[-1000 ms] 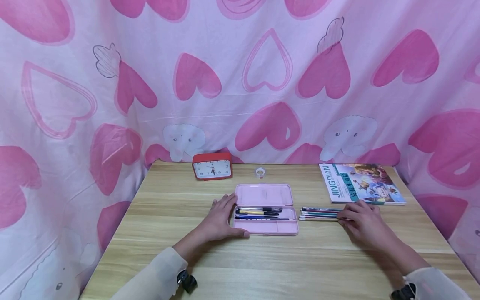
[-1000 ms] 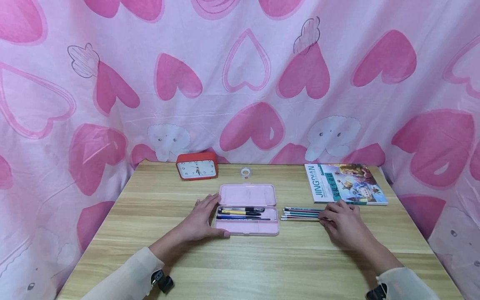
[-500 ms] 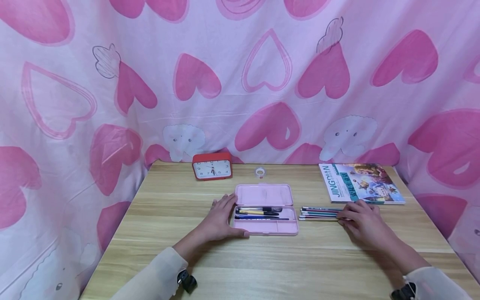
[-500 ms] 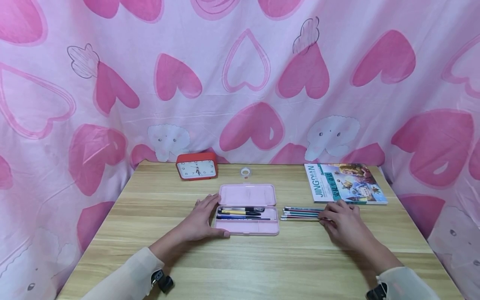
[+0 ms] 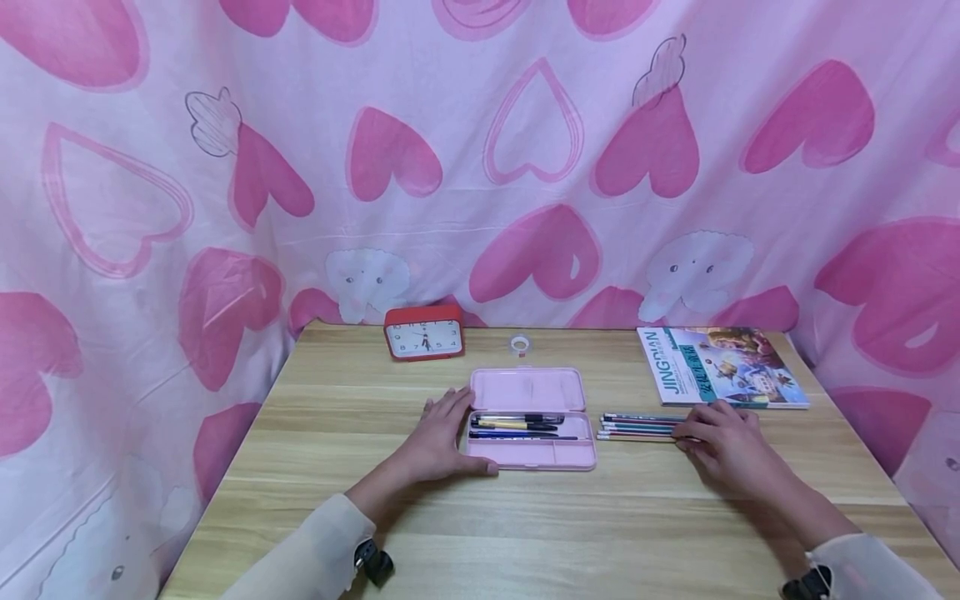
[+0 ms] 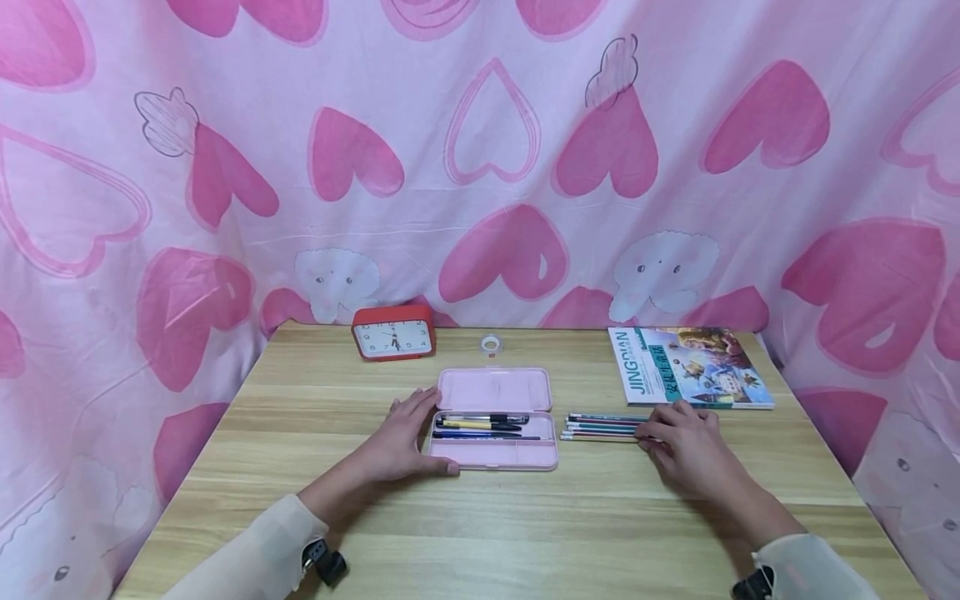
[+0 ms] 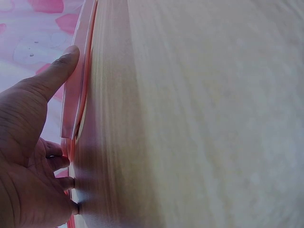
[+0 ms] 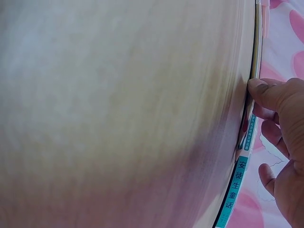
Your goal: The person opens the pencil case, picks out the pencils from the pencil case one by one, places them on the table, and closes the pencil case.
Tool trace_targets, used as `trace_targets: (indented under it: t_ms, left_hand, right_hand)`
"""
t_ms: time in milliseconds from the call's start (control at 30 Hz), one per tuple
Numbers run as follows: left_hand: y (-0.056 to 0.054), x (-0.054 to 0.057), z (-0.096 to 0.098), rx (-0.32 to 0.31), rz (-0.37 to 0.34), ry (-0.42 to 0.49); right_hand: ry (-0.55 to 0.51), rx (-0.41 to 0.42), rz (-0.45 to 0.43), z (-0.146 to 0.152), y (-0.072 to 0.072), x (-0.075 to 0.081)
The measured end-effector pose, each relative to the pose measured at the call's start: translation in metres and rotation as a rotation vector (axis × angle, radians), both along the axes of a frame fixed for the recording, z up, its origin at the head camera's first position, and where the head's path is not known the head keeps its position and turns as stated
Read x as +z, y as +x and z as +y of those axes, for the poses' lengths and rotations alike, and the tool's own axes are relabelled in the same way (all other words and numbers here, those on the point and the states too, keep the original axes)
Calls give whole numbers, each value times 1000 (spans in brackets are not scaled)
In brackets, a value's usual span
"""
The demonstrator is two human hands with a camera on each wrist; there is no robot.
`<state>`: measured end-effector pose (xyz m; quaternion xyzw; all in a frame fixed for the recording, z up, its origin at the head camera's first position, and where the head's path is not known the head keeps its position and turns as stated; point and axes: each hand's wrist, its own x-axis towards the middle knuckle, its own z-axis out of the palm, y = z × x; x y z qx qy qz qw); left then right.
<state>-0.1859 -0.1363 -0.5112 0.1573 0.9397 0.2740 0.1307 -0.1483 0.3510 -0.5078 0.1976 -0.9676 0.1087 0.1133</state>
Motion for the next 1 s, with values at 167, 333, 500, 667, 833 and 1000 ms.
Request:
trace_targets:
  t_ms: [167, 333, 500, 667, 833, 1000]
  left_hand:
    - [1, 0, 0, 2, -5, -5]
    - [2, 0, 0, 3, -8, -11]
    - [1, -1, 0, 4, -10, -13]
    - [1, 0, 0, 3, -10, -13]
    - [1, 1, 0, 6, -8, -18]
    - [1, 1, 0, 7, -7, -24]
  right_hand:
    - [3, -21, -55, -1, 0, 2]
    - [7, -28, -74, -1, 0, 2]
    - [6, -17, -56, -1, 1, 2]
    - [9, -8, -47, 0, 1, 2]
    - [8, 6, -24, 1, 1, 1]
    - [8, 5, -28, 0, 0, 3]
